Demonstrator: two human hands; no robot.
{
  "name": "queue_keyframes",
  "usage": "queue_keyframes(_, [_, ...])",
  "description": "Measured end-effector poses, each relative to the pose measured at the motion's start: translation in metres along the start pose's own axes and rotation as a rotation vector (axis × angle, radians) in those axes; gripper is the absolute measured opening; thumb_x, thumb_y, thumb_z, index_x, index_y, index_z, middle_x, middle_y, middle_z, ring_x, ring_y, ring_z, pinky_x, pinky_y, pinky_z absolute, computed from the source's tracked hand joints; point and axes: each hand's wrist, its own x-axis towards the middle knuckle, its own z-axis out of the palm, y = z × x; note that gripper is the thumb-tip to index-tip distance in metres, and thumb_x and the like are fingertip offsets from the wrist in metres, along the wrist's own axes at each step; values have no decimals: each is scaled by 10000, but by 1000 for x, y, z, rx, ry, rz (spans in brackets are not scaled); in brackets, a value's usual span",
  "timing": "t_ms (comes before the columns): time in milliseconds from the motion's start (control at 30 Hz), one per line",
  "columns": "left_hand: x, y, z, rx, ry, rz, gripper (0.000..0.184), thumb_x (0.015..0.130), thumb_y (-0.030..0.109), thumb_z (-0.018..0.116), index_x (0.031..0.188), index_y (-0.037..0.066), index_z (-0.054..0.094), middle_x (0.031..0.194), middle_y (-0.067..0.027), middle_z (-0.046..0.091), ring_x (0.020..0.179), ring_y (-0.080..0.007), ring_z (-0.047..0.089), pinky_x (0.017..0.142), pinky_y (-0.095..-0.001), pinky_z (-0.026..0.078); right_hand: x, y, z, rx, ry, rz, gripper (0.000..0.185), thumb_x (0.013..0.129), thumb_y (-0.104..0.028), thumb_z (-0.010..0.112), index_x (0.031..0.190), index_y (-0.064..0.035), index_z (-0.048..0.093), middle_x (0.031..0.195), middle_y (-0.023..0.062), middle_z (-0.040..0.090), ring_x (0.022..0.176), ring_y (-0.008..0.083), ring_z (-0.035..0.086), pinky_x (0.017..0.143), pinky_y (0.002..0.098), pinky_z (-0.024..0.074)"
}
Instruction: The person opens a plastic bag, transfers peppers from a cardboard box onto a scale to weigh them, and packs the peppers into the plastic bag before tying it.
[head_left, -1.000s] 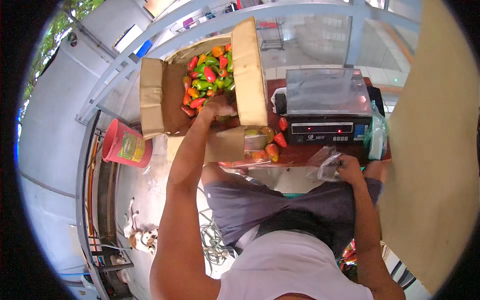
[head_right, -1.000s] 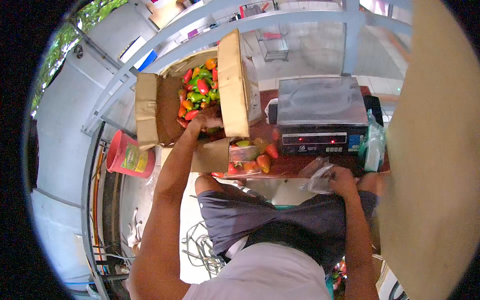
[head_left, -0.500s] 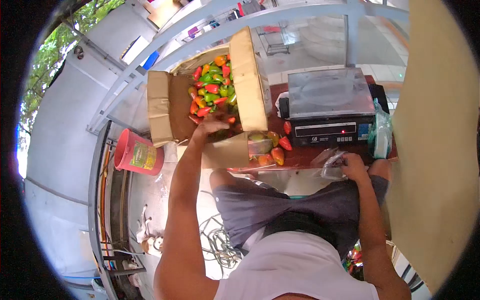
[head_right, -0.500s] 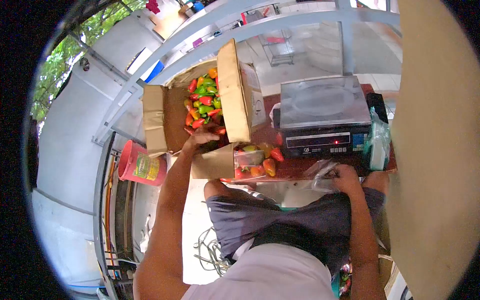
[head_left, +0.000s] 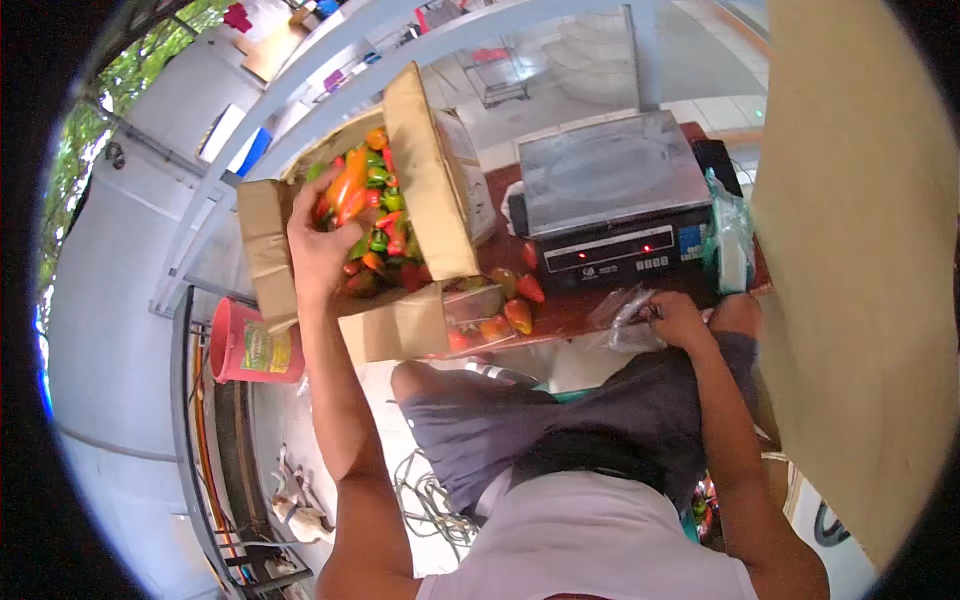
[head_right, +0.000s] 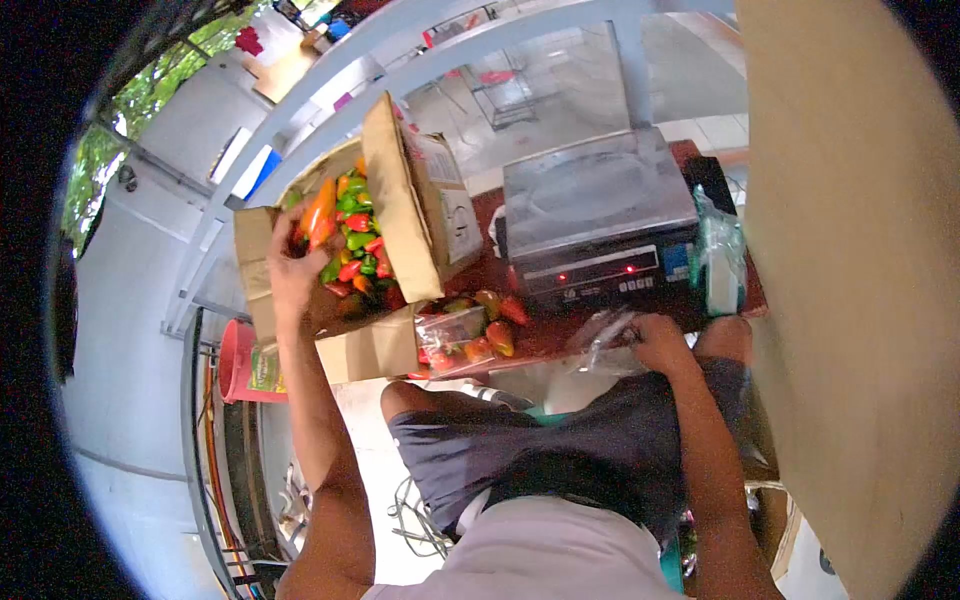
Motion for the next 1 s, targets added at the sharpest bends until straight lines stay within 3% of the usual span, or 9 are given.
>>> queue_keyframes(100, [-2,56,81,202,-151,363,560,644,45,820,1176,49,643,1181,-145,649,1107,-243,615,976,-381,493,4,16,11,-33,38,-61,308,674,-110,682,972,-49,724,956,211,707,928,391,681,850,462,538])
queue_keyframes(167, [-1,52,154,281,-198,483,606,587,114,847,1160,67,656,1096,-175,643,1116,-321,590,978,-426,486,-2,-3,-5,73,3,5,316,682,-109,680,988,-52,729,958,204,708,923,376,685,851,441,537])
queue_keyframes(233, [2,29,221,195,-304,261,629,577,179,857,1165,80,656,1093,-191,597,1094,-372,567,961,-435,493,-3,5,2,106,105,-67,283,703,-104,683,975,-51,735,909,203,708,887,364,690,822,411,532])
queue_keyframes(367, [23,-39,310,450,-325,61,621,611,319,847,1178,139,671,1182,-198,524,1055,-399,602,902,-451,534,-6,3,-5,163,171,-121,367,700,-74,657,1062,-45,709,1046,201,701,990,356,677,880,410,522])
queue_keyframes(500, [19,-48,333,608,-387,-26,645,669,471,834,1208,155,674,1252,-218,521,1077,-405,611,901,-463,535,-6,-2,-3,267,391,-209,448,723,-94,737,1168,-79,692,1053,183,685,1006,367,659,929,420,511])
queue_keyframes(600, [11,-56,333,606,-344,258,618,666,518,839,1191,228,687,1217,-155,526,1047,-425,612,835,-519,549,-2,8,-6,205,229,-235,464,733,-206,840,1167,-98,717,1081,178,709,992,356,682,930,401,533])
queue_keyframes(700, [15,-57,330,538,-418,288,593,771,538,759,1250,198,671,1250,-239,564,1101,-428,609,914,-476,518,-4,1,-12,285,107,-18,376,743,-167,832,1111,-139,760,1044,168,720,947,329,692,901,391,539])
queue_keyframes(833, [28,-72,330,372,-499,308,485,878,400,687,1313,197,615,1136,-246,638,1078,-440,611,916,-494,507,-5,-12,-19,366,80,91,350,760,-169,808,1107,-158,765,1029,177,724,902,309,697,855,382,543])
queue_keyframes(1000, [38,-79,325,405,-495,216,486,936,322,621,1391,182,523,1112,-245,665,1054,-446,615,917,-522,494,-2,-4,-8,314,150,-49,407,766,-177,796,1168,-155,737,1011,185,718,882,312,692,843,388,540])
